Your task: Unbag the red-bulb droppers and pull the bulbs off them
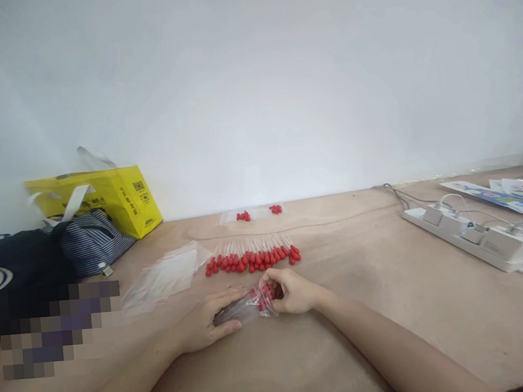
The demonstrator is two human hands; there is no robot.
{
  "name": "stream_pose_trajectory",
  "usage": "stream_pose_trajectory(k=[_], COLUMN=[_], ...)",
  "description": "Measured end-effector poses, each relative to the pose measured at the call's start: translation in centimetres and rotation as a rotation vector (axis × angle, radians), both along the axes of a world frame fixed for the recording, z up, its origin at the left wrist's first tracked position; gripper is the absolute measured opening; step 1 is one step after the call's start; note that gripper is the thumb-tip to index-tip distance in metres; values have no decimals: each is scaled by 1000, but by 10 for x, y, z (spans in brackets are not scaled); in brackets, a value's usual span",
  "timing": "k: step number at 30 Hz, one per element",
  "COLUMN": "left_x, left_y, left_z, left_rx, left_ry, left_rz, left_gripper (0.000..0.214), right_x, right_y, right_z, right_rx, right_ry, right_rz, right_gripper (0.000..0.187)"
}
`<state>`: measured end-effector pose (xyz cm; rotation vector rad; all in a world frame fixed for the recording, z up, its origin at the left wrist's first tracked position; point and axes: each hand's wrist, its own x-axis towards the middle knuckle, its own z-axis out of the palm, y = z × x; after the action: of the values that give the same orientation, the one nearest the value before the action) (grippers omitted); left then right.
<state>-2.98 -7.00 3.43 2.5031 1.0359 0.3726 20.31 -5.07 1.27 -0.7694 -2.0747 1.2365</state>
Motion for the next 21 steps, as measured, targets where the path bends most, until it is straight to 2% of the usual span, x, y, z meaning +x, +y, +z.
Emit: stream_pose_trajectory(k=[4,11,18,21], left_x=[-2,-2,0,-1], left_y=[2,1,2,2], left_z=[-3,-1,0,-1], left_rx=[3,22,16,6], left_ry=[5,10,-29,-48], left_rz=[-8,2,-18,-13], left_gripper=[51,50,46,45], right_x=[-2,0,10,12], right_y=[-2,4,17,14], right_z=[0,-4,-1,4], right_rx=[-58,-85,-345,-251], right_ry=[20,112,294,265], right_rz=[56,-21,-39,-82], right_gripper=[32,25,39,36])
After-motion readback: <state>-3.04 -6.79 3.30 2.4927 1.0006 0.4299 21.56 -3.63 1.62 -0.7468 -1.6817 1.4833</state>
